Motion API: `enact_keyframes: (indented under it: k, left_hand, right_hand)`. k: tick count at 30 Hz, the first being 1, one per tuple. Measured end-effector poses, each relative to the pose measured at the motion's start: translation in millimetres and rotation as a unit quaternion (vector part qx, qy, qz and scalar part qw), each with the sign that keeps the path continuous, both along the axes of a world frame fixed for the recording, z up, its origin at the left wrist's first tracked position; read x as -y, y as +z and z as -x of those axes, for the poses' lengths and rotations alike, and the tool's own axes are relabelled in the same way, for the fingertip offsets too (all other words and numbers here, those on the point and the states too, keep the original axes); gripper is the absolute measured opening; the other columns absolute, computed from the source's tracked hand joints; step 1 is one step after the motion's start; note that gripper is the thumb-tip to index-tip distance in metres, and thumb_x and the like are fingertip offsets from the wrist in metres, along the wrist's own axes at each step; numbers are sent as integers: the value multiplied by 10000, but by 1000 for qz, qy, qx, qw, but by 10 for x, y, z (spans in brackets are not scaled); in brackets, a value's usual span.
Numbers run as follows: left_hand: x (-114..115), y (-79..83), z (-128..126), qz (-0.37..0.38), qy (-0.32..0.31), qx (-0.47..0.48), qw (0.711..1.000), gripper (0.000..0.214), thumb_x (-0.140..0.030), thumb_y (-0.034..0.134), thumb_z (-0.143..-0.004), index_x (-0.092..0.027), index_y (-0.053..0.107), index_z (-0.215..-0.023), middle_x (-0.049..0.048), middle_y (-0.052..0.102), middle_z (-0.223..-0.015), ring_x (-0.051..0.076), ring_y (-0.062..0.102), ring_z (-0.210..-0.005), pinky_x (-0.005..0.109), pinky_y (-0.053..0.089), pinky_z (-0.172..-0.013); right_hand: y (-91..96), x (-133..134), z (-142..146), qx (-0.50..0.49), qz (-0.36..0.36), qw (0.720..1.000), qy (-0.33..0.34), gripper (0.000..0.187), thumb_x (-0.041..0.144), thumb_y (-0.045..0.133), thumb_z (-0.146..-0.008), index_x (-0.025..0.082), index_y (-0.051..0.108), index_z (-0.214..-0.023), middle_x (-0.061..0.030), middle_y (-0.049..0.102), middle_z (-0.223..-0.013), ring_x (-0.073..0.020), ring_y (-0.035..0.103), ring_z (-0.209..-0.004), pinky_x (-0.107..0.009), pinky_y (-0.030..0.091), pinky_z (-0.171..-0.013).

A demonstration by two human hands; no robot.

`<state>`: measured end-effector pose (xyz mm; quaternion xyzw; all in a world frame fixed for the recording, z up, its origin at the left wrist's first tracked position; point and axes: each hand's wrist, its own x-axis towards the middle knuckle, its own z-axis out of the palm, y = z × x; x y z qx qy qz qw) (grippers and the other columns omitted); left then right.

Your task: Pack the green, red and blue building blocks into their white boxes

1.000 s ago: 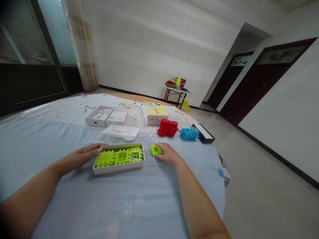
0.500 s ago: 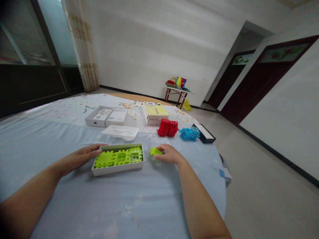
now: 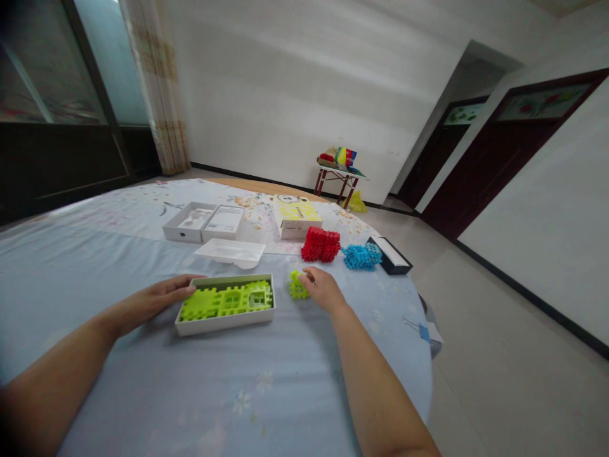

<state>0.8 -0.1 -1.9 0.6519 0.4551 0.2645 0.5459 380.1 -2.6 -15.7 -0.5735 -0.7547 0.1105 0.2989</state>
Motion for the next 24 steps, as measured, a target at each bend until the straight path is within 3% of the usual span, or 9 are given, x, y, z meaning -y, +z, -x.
enact_keyframes:
  k: [6,9,12,15,19,24]
  left_hand:
    - [17,29,-10,-18,5,-28,999,562,-542,510,-754,-238,509,-1228,22,592,-1213,243,495,-1151,337,329,-1017]
    - [7,-4,2,-28,34,-25,999,543,-567,486,-755,-240,554,-1183,18,583,-1229,236,461,-1190,327,291,-1041]
    - [-24,-82,17,-1,48,22,999,567,-584,427,-778,-207,560,-1180,48,586,-1225,229,466,-1188,332,316,-1028]
    - [-52,-144,17,16,54,65,996,591,-592,387,-791,-172,573,-1162,82,602,-1198,237,482,-1175,366,349,-1004]
    - [-59,-154,5,26,49,100,993,589,-582,376,-803,-157,579,-1157,99,604,-1192,241,490,-1166,380,352,-999]
    - [-63,-154,7,27,50,116,992,611,-587,393,-798,-129,576,-1159,112,587,-1212,246,473,-1180,376,359,-991]
  right_hand:
    - [-8,8,15,62,-47,997,-30,319,375,403,-880,171,626,-982,-88,663,-942,-190,599,-873,-303,432,-796]
    - [6,0,18,46,-65,996,-51,320,370,400,-881,170,626,-989,-92,667,-946,-205,606,-880,-317,436,-805]
    - [141,13,135,-4,-100,994,-42,338,387,389,-884,171,621,-1000,-95,667,-954,-207,612,-869,-317,452,-788]
    - [379,39,420,-50,-133,990,9,337,397,398,-881,176,614,-1017,-94,665,-977,-203,611,-882,-317,459,-794]
    - [620,42,942,-39,-138,983,119,311,373,408,-888,189,604,-1044,-80,656,-1012,-184,599,-928,-305,445,-839]
    - [593,-16,1448,79,-92,972,203,297,355,405,-898,187,604,-1043,-83,656,-1024,-189,588,-964,-307,429,-862]
